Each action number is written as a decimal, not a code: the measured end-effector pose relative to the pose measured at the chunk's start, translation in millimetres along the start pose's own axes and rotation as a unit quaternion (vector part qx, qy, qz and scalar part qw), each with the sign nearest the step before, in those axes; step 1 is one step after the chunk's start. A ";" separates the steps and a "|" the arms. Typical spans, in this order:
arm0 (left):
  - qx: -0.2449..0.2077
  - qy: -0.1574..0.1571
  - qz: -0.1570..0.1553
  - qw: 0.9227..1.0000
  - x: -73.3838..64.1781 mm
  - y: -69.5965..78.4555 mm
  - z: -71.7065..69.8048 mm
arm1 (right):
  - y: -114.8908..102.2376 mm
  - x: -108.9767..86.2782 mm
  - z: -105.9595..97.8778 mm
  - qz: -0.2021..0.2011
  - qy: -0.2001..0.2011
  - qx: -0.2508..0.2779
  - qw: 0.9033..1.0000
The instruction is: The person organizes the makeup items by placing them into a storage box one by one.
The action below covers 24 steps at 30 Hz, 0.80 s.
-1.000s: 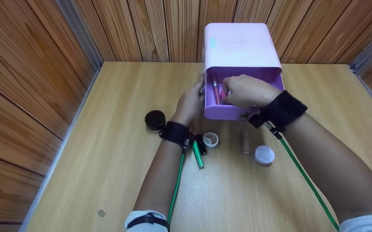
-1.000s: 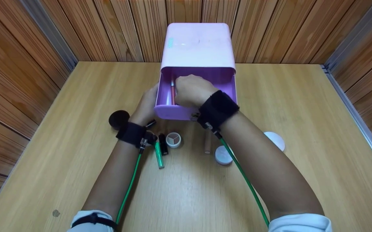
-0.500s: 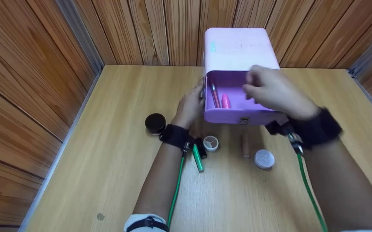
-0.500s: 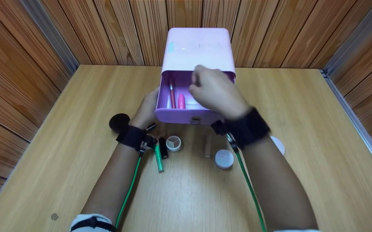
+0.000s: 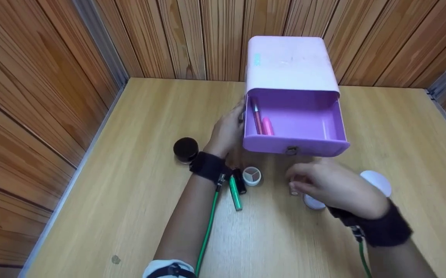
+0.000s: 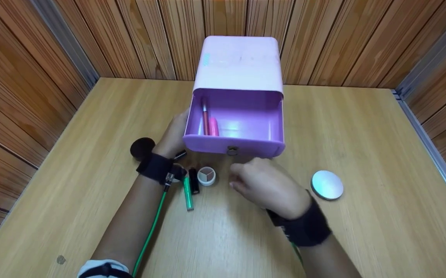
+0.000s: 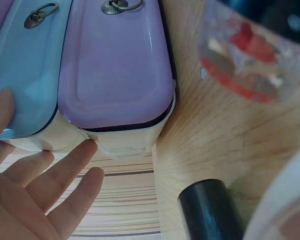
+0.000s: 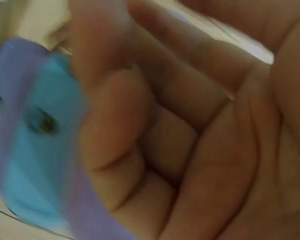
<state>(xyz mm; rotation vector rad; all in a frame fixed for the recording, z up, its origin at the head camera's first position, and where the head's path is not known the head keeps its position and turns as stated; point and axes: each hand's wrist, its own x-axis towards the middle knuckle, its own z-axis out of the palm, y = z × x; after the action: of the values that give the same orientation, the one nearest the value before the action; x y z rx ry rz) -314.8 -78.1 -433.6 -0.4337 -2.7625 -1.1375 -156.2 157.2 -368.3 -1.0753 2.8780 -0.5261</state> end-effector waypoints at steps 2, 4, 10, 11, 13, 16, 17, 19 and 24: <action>-0.002 -0.003 0.003 1.000 -0.5 0.2 0.4 | 3.2 7.9 18.3 0.005 0.015 -0.037 0.999; -0.004 -0.003 0.003 1.000 -1.4 -0.1 -0.5 | 7.9 14.1 36.7 0.002 0.040 -0.086 0.996; 0.001 0.006 -0.019 1.000 -4.6 -2.1 -6.7 | 18.5 24.7 69.0 0.034 0.142 -0.172 0.974; 0.003 0.007 -0.017 1.000 -4.5 -2.2 -7.2 | 20.7 25.0 70.3 0.044 0.159 -0.183 0.969; 0.006 0.006 -0.011 1.000 -3.9 -1.9 -7.7 | 27.0 24.4 72.1 0.062 0.182 -0.202 0.960; 0.004 -0.002 -0.004 1.000 -2.9 -1.1 -6.5 | 35.8 21.5 69.9 0.110 0.143 -0.189 0.965; 0.001 -0.004 -0.004 1.000 -2.8 -0.7 -5.9 | 38.2 20.6 68.5 0.127 0.118 -0.180 0.968; -0.013 -0.008 -0.009 1.000 -3.2 0.0 -4.5 | 42.1 19.5 66.0 0.159 0.053 -0.146 0.975; -0.040 -0.006 -0.016 0.999 -3.9 0.3 -0.8 | 43.8 21.1 63.6 0.146 -0.046 -0.083 0.985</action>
<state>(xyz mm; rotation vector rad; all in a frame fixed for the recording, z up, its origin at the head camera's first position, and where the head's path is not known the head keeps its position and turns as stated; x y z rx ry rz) -311.0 -79.4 -433.7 -0.4085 -2.7513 -1.2589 -191.1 155.3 -440.3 -0.6516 2.9613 -0.2176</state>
